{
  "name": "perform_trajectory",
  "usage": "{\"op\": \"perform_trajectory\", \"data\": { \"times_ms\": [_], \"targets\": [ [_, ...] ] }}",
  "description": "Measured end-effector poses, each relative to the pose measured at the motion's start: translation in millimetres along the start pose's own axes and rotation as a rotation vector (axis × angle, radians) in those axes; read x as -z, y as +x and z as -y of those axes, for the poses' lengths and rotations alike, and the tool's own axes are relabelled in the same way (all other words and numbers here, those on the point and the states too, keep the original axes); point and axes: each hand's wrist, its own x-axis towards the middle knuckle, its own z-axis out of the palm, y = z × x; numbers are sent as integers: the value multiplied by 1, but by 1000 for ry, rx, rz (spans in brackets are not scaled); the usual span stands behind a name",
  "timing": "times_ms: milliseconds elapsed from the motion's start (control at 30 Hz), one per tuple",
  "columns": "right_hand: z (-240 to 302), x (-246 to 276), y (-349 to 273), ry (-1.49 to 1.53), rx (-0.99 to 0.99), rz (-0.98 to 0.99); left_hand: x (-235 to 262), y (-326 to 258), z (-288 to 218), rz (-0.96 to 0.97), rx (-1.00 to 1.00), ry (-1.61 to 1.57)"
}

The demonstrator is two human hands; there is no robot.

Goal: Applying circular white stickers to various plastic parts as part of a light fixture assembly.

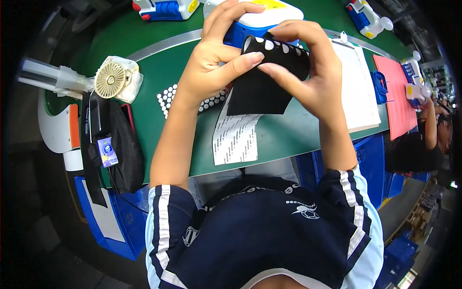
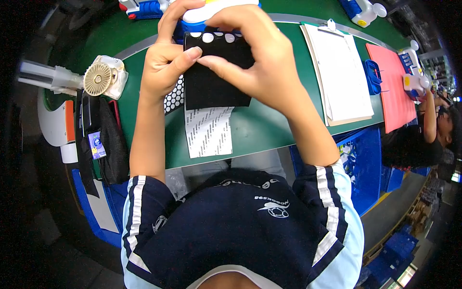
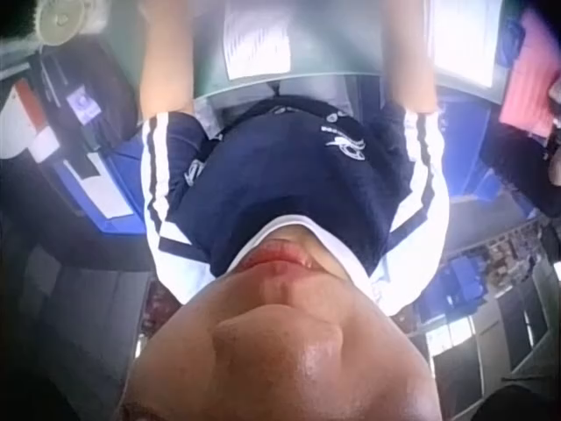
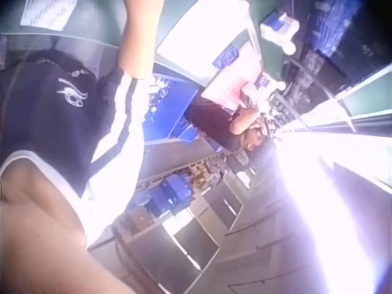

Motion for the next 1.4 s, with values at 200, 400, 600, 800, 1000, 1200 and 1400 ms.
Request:
{"op": "perform_trajectory", "data": {
  "times_ms": [200, 400, 600, 800, 1000, 1200, 1400],
  "targets": [
    [-5, -9, -1, -37, 59, -99, -21, 14, -22, -203, 206, -346],
    [-9, -13, 2, 25, 46, -186, 5, 6, -5, 142, -80, 149],
    [0, -13, 6, 22, 20, -213, -18, 44, 71, -72, -1168, -132],
    [10, -8, 7, -143, -14, -127, -13, 20, 6, -16, -559, -86],
    [9, 10, 8, -228, 227, -172, -3, 7, -8, -67, 47, -199],
    [-33, 14, -71, 445, -650, -230, 8, 14, -1, -108, 216, -360],
    [-46, -12, -97, 729, -867, -185, 11, 9, -3, -141, 301, -343]
  ]
}}
